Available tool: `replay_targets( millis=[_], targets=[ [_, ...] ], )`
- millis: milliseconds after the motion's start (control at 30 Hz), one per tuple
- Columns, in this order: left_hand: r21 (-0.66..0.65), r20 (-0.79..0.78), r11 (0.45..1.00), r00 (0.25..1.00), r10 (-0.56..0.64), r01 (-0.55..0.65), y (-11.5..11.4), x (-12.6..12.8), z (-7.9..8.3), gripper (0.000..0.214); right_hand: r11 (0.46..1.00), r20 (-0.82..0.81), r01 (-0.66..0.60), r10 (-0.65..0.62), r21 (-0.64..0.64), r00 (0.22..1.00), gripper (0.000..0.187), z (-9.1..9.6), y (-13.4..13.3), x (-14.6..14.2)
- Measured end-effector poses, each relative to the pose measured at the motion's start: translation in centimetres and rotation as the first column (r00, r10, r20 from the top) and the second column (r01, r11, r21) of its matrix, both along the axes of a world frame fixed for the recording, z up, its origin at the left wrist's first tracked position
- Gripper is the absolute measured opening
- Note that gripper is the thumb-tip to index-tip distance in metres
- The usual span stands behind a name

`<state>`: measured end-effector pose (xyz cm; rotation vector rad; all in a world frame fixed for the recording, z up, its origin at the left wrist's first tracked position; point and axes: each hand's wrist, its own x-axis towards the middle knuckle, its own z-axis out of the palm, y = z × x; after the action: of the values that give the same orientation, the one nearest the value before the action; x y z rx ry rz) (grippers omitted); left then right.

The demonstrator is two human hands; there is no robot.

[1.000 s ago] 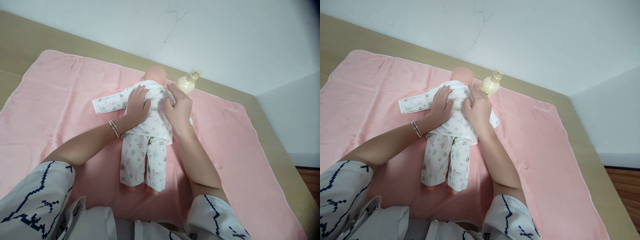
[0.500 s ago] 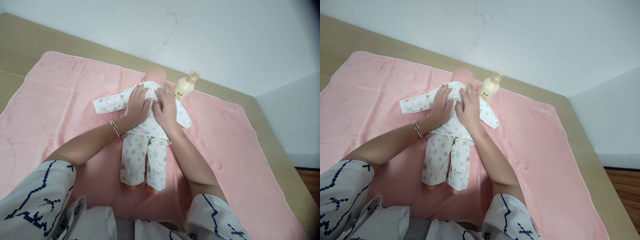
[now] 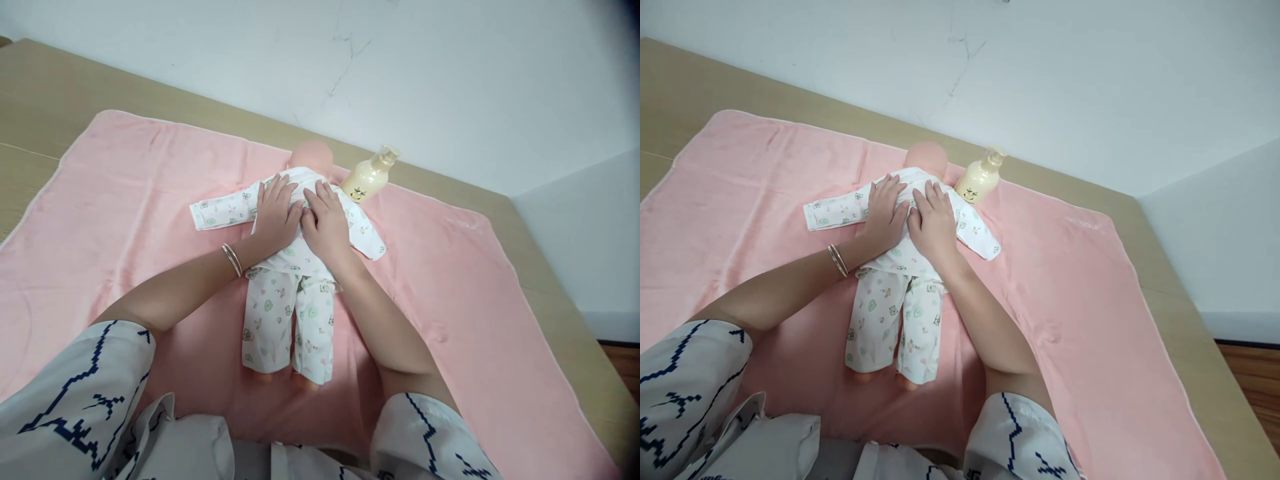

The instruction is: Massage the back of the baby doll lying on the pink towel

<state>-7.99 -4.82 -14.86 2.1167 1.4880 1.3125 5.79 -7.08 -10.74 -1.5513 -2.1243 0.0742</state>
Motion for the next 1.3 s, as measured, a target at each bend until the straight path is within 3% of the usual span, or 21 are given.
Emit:
replay_targets(
  millis=[267,367,467,567,733,867,1000,1033,1133,1300],
  targets=[
    [-0.01,-0.019,1.0,1.0,0.012,-0.013,0.0,0.0,0.3,0.045,0.999,0.018,0.0,0.001,-0.05,1.0,0.05,1.1,-0.2,-0.2],
    [0.009,-0.012,1.0,1.0,0.021,-0.021,0.0,0.2,0.3,0.046,0.999,-0.063,-0.006,0.003,-0.046,0.998,0.056,2.7,-0.4,0.6],
    [-0.004,-0.013,1.0,1.0,0.027,-0.027,-0.2,0.4,0.6,0.047,0.995,-0.149,0.055,-0.041,0.087,0.988,0.063,5.2,-0.6,2.4],
    [-0.068,-0.012,0.998,1.0,0.014,-0.014,-0.9,0.7,2.0,0.049,0.974,-0.201,0.141,-0.105,0.178,0.974,0.063,6.9,-0.1,4.9],
    [-0.118,0.201,0.981,0.971,-0.128,0.154,-1.4,1.8,6.1,0.044,0.969,-0.251,0.216,-0.182,0.117,0.951,0.068,6.9,2.5,8.6],
    [-0.158,0.463,0.927,0.855,-0.235,0.34,2.2,4.5,8.2,0.046,0.989,-0.198,0.139,-0.128,0.045,0.972,0.075,6.2,4.2,9.8],
    [-0.232,0.656,0.744,0.666,-0.356,0.627,8.4,7.4,8.3,0.07,0.996,-0.181,0.089,-0.088,-0.002,0.98,0.075,6.0,4.6,9.9],
    [-0.236,0.666,0.72,0.648,-0.369,0.653,9.7,8.0,8.2,0.075,0.995,-0.171,0.097,-0.094,0.003,0.981,0.075,6.0,4.5,9.9],
    [-0.222,0.649,0.719,0.651,-0.395,0.658,12.4,8.9,8.0,0.085,0.991,-0.111,0.127,-0.121,0.045,0.986,0.074,6.0,4.4,9.4],
    [-0.189,0.597,0.685,0.636,-0.489,0.704,14.4,9.3,7.8,0.097,0.98,-0.02,0.177,-0.176,0.087,0.984,0.067,6.0,4.5,8.1]
  ],
)
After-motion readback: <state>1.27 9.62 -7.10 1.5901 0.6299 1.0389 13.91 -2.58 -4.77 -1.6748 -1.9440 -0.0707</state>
